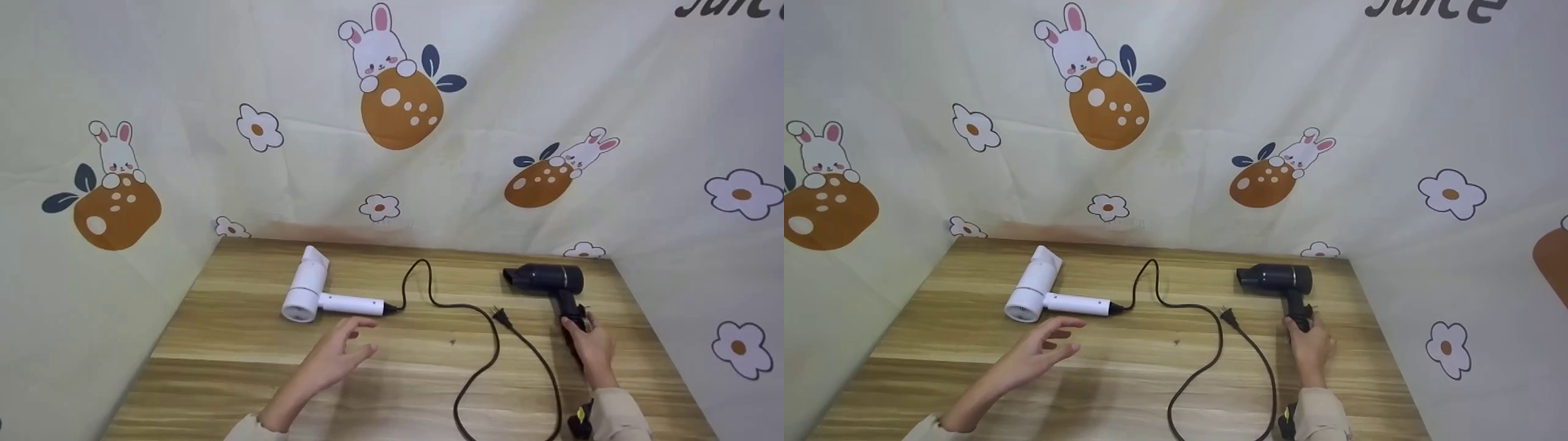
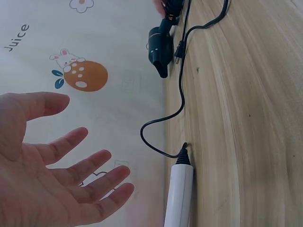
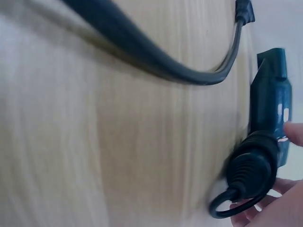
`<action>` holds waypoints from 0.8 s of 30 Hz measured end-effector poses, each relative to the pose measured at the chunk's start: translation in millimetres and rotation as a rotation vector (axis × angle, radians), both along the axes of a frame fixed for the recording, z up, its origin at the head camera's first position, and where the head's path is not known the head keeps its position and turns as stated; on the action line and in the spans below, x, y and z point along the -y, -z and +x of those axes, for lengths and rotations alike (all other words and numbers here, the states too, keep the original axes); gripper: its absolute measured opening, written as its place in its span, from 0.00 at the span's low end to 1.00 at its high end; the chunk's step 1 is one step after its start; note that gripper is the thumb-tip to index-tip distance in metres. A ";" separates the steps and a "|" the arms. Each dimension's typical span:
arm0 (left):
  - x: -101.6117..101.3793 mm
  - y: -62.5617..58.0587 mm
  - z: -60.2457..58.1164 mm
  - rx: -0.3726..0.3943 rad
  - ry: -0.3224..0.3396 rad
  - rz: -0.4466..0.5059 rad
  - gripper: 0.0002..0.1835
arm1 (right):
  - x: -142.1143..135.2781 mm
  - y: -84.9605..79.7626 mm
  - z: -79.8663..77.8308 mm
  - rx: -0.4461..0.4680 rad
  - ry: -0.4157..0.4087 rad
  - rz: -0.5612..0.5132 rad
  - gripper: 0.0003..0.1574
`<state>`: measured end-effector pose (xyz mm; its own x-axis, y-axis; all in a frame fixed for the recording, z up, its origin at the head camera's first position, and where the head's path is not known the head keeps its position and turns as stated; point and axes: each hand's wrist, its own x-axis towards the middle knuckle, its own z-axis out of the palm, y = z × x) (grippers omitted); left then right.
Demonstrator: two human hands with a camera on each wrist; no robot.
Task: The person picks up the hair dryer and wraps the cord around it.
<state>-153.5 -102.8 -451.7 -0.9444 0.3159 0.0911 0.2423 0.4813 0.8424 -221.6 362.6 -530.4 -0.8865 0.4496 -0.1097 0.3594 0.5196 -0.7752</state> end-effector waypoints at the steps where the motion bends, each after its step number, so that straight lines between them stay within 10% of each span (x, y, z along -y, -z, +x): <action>1: 0.1 0.4 -0.3 -0.002 0.000 -0.002 0.19 | 0.9 -2.0 0.6 -0.007 -0.010 0.012 0.49; 15: 6.1 15.5 -20.6 0.026 -0.031 0.034 0.20 | 57.2 -27.2 29.3 -0.209 -0.318 0.120 0.35; 24: 31.7 31.9 -57.2 -0.124 -0.369 -0.031 0.22 | 94.5 -26.9 60.3 -0.242 -0.474 0.165 0.27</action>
<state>-210.7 -134.5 -483.6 -0.9775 -0.0382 0.2073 0.1474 0.5795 0.8015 -161.3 268.2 -503.5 -0.9870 -0.0109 0.1603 -0.1216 0.7025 -0.7012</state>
